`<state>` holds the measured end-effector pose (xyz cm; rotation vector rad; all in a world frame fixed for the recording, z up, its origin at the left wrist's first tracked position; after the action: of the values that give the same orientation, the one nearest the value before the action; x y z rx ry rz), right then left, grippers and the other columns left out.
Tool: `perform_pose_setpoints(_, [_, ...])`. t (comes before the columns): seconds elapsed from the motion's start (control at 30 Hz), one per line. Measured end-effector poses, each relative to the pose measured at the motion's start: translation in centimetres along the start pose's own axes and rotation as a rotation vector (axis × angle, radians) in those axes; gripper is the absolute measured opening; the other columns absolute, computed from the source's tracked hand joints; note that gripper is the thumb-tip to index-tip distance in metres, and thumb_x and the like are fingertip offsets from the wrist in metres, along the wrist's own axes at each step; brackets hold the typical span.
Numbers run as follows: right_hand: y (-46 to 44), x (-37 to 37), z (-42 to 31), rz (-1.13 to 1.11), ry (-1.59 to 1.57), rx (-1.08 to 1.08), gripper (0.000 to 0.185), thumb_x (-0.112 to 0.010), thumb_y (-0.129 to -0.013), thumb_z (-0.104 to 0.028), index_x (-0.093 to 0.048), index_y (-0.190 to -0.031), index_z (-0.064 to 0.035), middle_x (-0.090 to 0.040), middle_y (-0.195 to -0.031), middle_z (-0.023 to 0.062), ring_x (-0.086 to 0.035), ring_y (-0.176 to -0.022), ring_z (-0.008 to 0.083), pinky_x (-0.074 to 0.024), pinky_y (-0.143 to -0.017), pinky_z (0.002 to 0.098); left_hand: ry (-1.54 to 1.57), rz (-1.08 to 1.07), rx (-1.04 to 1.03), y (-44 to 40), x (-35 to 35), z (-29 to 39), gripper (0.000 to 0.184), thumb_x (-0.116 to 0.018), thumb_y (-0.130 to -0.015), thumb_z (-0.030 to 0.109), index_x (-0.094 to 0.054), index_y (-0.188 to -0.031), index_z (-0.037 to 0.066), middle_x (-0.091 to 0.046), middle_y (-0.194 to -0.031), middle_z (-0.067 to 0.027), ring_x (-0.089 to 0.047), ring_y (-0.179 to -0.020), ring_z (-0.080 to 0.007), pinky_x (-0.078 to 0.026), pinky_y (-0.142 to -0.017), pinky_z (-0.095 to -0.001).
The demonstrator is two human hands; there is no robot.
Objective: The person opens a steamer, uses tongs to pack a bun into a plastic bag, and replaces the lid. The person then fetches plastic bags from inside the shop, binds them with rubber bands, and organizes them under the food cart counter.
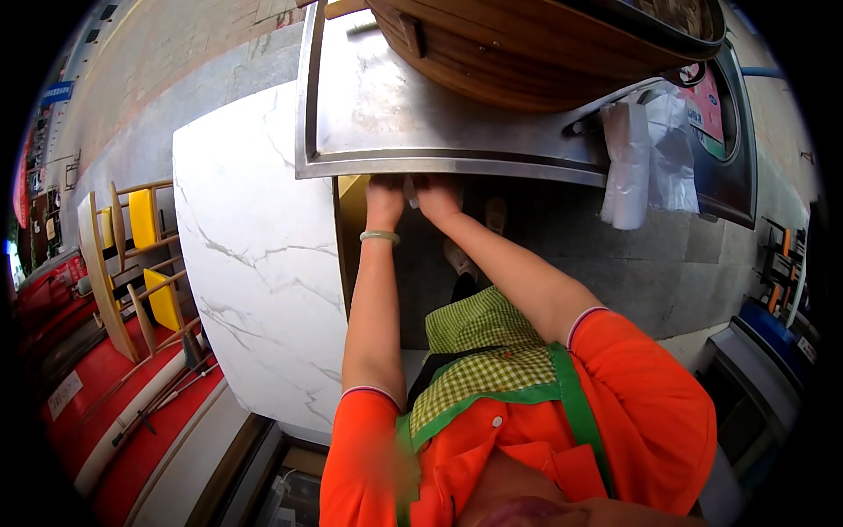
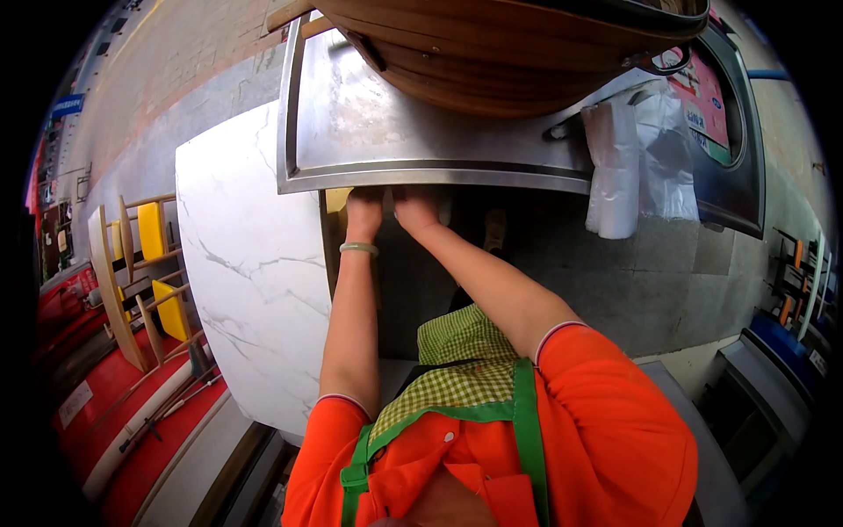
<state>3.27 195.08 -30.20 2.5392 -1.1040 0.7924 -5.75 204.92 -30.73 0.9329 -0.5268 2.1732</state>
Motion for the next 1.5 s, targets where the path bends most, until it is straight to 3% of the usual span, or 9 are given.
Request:
perform_pose_setpoints(0.13, [-0.8,-1.3,0.8,0.141,0.103,0.054,0.029,-0.054,-0.087,-0.025,-0.062,-0.104,-0.0036,-0.062,-0.108,0.022,-0.058,-0.1,0.0403,-0.0465,-0.086,0.0472,-0.188,-0.08,-0.152,0.0,-0.5,-0.3,0.018,-0.053,-0.083,0.011,-0.064,-0.088,-0.003,-0.064,-0.09,-0.0245,-0.06,-0.083,-0.0441,-0.05,-0.071,-0.0491])
perform_pose_setpoints(0.33, [0.0,1.3,-0.8,-0.242,0.072,-0.315,0.038,-0.061,-0.081,-0.025,-0.058,-0.111,-0.0012,-0.06,-0.11,0.0226,-0.056,-0.106,0.0384,-0.0454,-0.091,0.0442,0.043,0.224,0.162,0.5,-1.2,1.2,0.02,-0.057,-0.082,0.009,-0.065,-0.095,-0.004,-0.064,-0.093,-0.0261,-0.059,-0.086,-0.0454,-0.047,-0.075,-0.0513])
perform_pose_setpoints(0.43, [2.1,7.4,-3.4,-0.427,0.074,-0.161,0.04,-0.062,-0.08,-0.021,-0.056,-0.112,0.0011,-0.06,-0.109,0.0222,-0.057,-0.103,0.0382,-0.0457,-0.092,0.0442,-0.047,0.211,0.145,1.4,1.0,3.3,0.023,-0.057,-0.088,0.011,-0.065,-0.1,-0.006,-0.065,-0.091,-0.027,-0.061,-0.082,-0.0449,-0.048,-0.072,-0.0464])
perform_pose_setpoints(0.53, [4.3,18.5,-7.2,-0.265,-0.139,0.088,0.017,-0.059,-0.085,-0.014,-0.063,-0.097,-0.0028,-0.063,-0.092,0.0141,-0.06,-0.089,0.0334,-0.0488,-0.078,0.0415,0.002,0.3,0.197,4.1,2.4,4.4,0.027,-0.064,-0.086,0.014,-0.059,-0.103,-0.007,-0.063,-0.088,-0.022,-0.061,-0.077,-0.0405,-0.048,-0.071,-0.0438])
perform_pose_setpoints(0.73, [3.0,36.1,-4.1,0.48,0.28,0.195,0.024,-0.062,-0.081,-0.006,-0.06,-0.104,-0.0026,-0.06,-0.099,0.0143,-0.055,-0.094,0.034,-0.045,-0.083,0.0399,0.755,-0.422,0.58,5.5,2.8,17.1,0.03,-0.057,-0.095,0.016,-0.056,-0.118,-0.003,-0.065,-0.089,-0.0067,-0.061,-0.074,-0.0107,-0.05,-0.067,-0.0232])
perform_pose_setpoints(1.0, [-3.2,48.4,12.5,0.605,0.446,-0.36,0.049,-0.062,-0.086,-0.03,-0.052,-0.125,-0.0005,-0.057,-0.12,0.0199,-0.049,-0.112,0.0378,-0.038,-0.098,0.0446,0.462,-0.445,-0.13,-0.2,-2.0,34.1,0.047,-0.06,-0.089,0.012,-0.046,-0.131,-0.003,-0.056,-0.12,-0.0225,-0.061,-0.101,-0.0326,-0.048,-0.086,-0.0381])
perform_pose_setpoints(1.17, [-11.2,49.3,11.7,0.362,0.442,0.146,0.055,-0.062,-0.085,-0.04,-0.055,-0.123,-0.0015,-0.058,-0.121,0.0178,-0.048,-0.119,0.0364,-0.0372,-0.099,0.0457,0.141,-0.31,-0.706,-2.4,-5.9,39.6,0.041,-0.062,-0.081,0.005,-0.054,-0.121,0.0,-0.054,-0.127,-0.0187,-0.044,-0.122,-0.0414,-0.037,-0.104,-0.0453])
perform_pose_setpoints(1.4, [-14.5,51.5,9.3,-0.14,0.897,-0.362,0.057,-0.055,-0.081,-0.057,-0.069,-0.106,-0.0075,-0.066,-0.109,0.0152,-0.058,-0.109,0.0313,-0.0385,-0.097,0.0471,-0.017,-0.259,-0.757,-3.0,-9.6,38.5,0.03,-0.052,-0.085,0.008,-0.059,-0.113,0.001,-0.051,-0.132,-0.0146,-0.037,-0.129,-0.0418,-0.027,-0.109,-0.0526])
perform_pose_setpoints(1.5, [-13.0,52.3,13.4,0.007,0.6,-0.179,0.043,-0.061,-0.081,-0.045,-0.068,-0.096,-0.0053,-0.069,-0.096,0.0155,-0.065,-0.091,0.0312,-0.0462,-0.083,0.0411,-0.064,-0.247,-0.747,-3.6,-9.6,38.0,0.029,-0.048,-0.088,0.01,-0.059,-0.114,0.001,-0.05,-0.133,-0.0144,-0.036,-0.13,-0.0415,-0.026,-0.11,-0.0523])
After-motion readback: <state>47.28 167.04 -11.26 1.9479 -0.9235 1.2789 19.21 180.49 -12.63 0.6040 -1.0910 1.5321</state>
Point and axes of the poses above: each hand's wrist, its own y-axis away from the middle knuckle, its own x-axis out of the back of the hand, z = x × y, the point moved 1 cm from there along -y, towards the middle knuckle
